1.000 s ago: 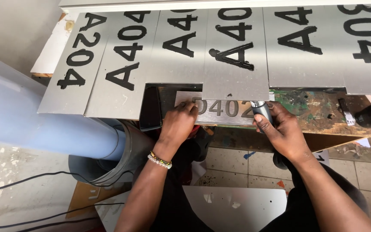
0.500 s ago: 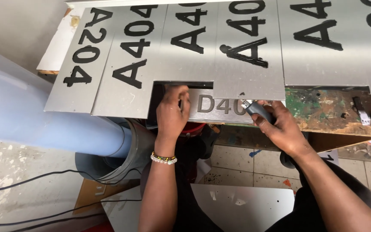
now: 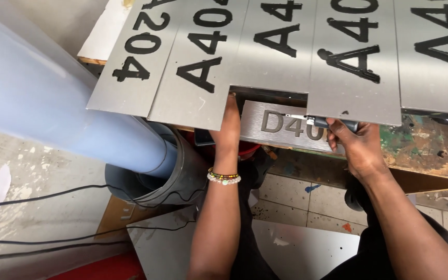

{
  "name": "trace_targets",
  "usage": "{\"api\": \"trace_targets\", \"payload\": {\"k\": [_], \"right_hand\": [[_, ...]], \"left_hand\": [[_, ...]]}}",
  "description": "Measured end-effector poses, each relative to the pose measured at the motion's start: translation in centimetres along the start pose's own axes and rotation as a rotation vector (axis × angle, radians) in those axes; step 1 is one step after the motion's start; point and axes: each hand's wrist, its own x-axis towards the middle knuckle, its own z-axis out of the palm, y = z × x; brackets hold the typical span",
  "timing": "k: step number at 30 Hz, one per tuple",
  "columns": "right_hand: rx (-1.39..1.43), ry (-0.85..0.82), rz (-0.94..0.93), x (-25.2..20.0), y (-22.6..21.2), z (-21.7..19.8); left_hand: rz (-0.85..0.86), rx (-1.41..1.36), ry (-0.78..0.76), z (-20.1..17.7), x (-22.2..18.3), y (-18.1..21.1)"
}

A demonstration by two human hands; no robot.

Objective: Applying paint or finish to engraved characters on metal signs using a handheld tool and organizing them on a shelf.

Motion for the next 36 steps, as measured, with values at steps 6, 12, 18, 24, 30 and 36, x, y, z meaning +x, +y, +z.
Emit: {"api": "trace_targets", "payload": {"k": [6,12,18,24,30,36], "right_hand": [[-0.014,0.037,0.002,1.0,1.9,0.0],[-0.177,0.025,-0.067,0.3,-1.4,1.8],[-0.307,0.029,-0.083,-0.8,-2.9,2.4],[-0.421,-0.002,-0.050,0.2,2.4,-0.6],[-0.481,0.023,-0.052,0.3,3.6,-0.2],[-0.481,0.062,-0.045,0.8,2.1,1.1]], "left_hand": [[-0.282,-0.393,0.111,0.2,-2.2,6.2],[-0.394,-0.598,0.125,1.0,-1.4,2.0],[-0.399,-0.599,0.169,1.2,-0.8,1.3],[-0.395,-0.806,0.297,2.1,-0.6,0.9],[-0.424,-0.750,0.261,2.1,-1.1,4.3],[-0.386,-0.788,0.283,2.1,-1.5,4.1]]}}
